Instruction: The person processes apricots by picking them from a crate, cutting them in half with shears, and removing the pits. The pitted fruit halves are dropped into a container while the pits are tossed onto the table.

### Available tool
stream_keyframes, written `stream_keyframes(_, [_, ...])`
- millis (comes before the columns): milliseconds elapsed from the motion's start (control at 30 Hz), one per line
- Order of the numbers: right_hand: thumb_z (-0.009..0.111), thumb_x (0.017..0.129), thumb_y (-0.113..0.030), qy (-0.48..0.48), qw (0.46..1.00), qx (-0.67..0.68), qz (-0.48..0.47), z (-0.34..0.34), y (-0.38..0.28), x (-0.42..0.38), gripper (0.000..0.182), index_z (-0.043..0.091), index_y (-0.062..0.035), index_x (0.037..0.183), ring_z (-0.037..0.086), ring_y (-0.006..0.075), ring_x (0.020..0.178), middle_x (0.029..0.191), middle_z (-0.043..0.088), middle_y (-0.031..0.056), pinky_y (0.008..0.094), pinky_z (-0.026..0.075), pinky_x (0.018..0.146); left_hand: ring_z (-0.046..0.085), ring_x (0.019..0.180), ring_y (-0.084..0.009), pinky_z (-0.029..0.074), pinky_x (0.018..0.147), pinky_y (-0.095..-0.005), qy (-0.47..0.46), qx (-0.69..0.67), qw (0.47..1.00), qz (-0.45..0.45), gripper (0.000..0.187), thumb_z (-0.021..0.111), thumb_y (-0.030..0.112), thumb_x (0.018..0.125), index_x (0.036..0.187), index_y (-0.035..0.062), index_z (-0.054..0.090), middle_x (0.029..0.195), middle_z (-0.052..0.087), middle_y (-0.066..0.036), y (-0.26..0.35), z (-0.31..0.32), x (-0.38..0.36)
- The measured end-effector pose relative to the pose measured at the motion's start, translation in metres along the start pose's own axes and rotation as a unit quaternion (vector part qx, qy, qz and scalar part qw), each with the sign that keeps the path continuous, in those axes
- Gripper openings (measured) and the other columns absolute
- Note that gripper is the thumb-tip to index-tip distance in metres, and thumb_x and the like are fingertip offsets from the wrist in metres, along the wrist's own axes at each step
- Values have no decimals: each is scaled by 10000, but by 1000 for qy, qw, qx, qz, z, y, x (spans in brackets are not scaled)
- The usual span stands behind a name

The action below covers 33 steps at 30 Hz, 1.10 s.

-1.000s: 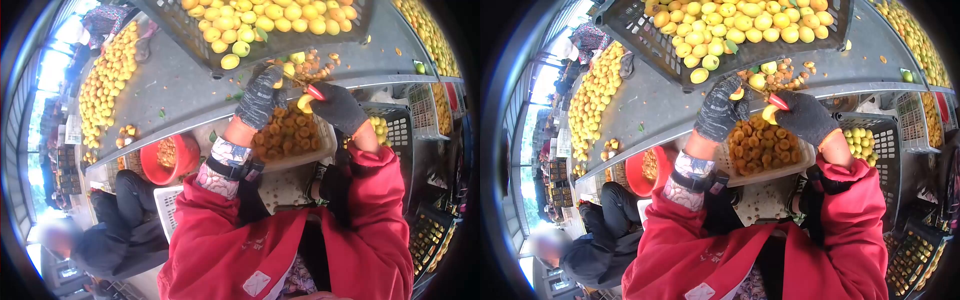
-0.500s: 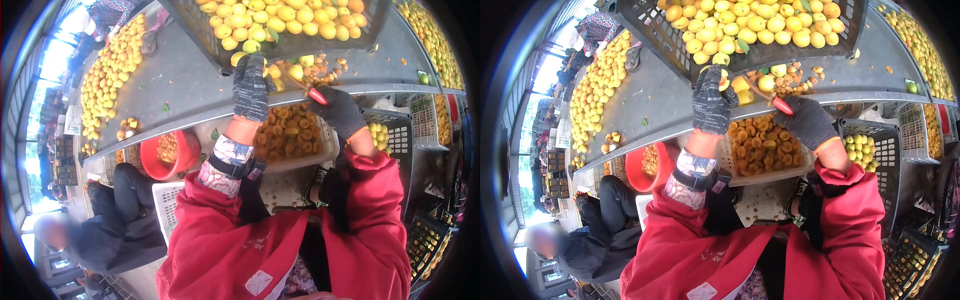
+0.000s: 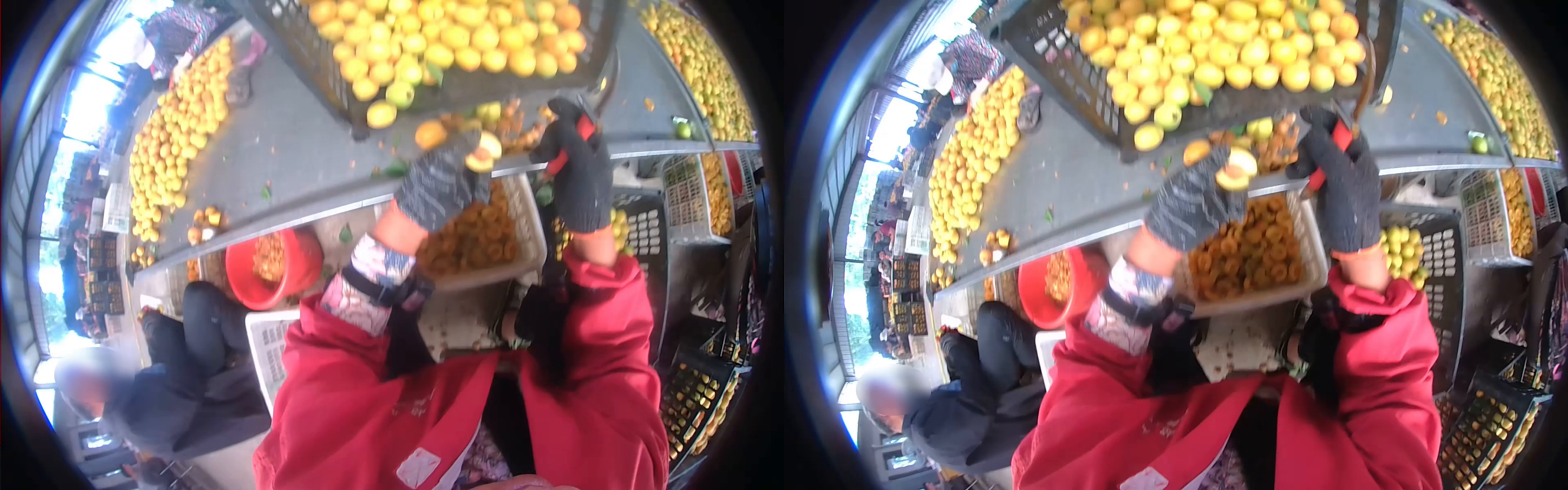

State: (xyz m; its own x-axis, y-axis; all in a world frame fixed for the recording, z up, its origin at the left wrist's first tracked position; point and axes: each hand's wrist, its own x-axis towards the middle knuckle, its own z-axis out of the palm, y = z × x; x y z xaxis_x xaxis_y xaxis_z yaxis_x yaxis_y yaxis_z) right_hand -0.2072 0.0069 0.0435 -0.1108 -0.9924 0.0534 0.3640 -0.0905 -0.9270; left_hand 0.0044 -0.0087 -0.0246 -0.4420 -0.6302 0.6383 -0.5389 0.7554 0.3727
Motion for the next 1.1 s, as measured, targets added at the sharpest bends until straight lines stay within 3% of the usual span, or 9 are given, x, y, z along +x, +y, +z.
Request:
stream_keyframes(67, [603, 958, -207, -17, 996, 77, -35, -1, -3, 4, 272, 601, -17, 1153, 517, 105, 732, 793, 523, -6, 315, 481, 703, 654, 1005, -239, 548, 879, -345, -8, 31, 999, 20, 439, 664, 106, 878, 1273, -17, 519, 1096, 663, -121, 7, 7, 1])
stream_keyframes(167, [581, 961, -242, -46, 963, 262, -36, -2, -5, 8, 153, 569, -90, 972, 454, 109, 650, 713, 419, -20, 296, 419, 634, 644, 974, -253, 542, 862, -338, -67, -365, 887, -273, 484, 658, 188, 893, 1286, -52, 505, 1093, 652, -143, 10, 25, -6])
stream_keyframes(267, [548, 1000, -325, -55, 956, 287, -24, -2, -9, 5, 333, 467, -124, 748, 400, 131, 594, 634, 384, -16, 308, 371, 601, 637, 915, -222, 542, 836, -312, -96, -94, 987, -91, 396, 598, 197, 951, 1267, -30, 523, 1054, 661, -104, 24, 22, -5])
stream_keyframes(333, [507, 1021, -388, -64, 945, 320, 2, 0, -10, 2, 446, 423, -125, 671, 376, 148, 566, 581, 345, -11, 320, 361, 576, 606, 1049, -310, 497, 927, -368, -151, -273, 929, -200, 599, 680, 218, 862, 1337, -67, 454, 1138, 630, -175, 28, 20, -4])
stream_keyframes(500, [459, 1042, -283, -29, 963, 265, -35, 17, -11, -8, 384, 401, -126, 696, 319, 107, 501, 575, 317, -16, 278, 321, 501, 629, 767, -105, 540, 671, -238, -213, -321, 897, -217, 305, 508, 202, 1027, 1270, 19, 528, 987, 678, -36, 33, 19, 0])
stream_keyframes(533, [460, 1042, -282, -33, 965, 257, -42, 17, -7, -7, 387, 399, -125, 693, 317, 106, 500, 572, 314, -16, 274, 312, 494, 635, 783, -125, 542, 684, -255, -225, -315, 888, -250, 329, 547, 186, 1004, 1283, 14, 521, 1007, 675, -47, 35, 18, 0])
stream_keyframes(633, [478, 1034, -271, -42, 966, 252, -29, 15, 3, -8, 379, 392, -129, 693, 314, 102, 503, 571, 309, -20, 263, 272, 476, 642, 854, -279, 533, 779, -398, -46, -112, 992, 33, 631, 718, 73, 796, 1364, -22, 459, 1011, 640, -141, 36, 19, -1])
stream_keyframes(700, [486, 1029, -266, -47, 970, 238, -8, 16, 5, -10, 376, 389, -132, 692, 306, 100, 500, 572, 304, -25, 262, 261, 476, 634, 902, -318, 519, 827, -399, -109, -170, 972, -120, 644, 688, 34, 808, 1395, -30, 431, 1027, 641, -152, 51, 13, 0])
stream_keyframes(1100, [472, 1031, -392, -25, 974, 219, 45, 17, 9, -1, 463, 362, -165, 643, 251, 106, 465, 553, 249, -37, 269, 215, 451, 602, 1047, -388, 486, 918, -451, -104, -129, 985, -39, 549, 734, 158, 790, 1269, -26, 537, 1127, 634, -205, 46, 7, 4])
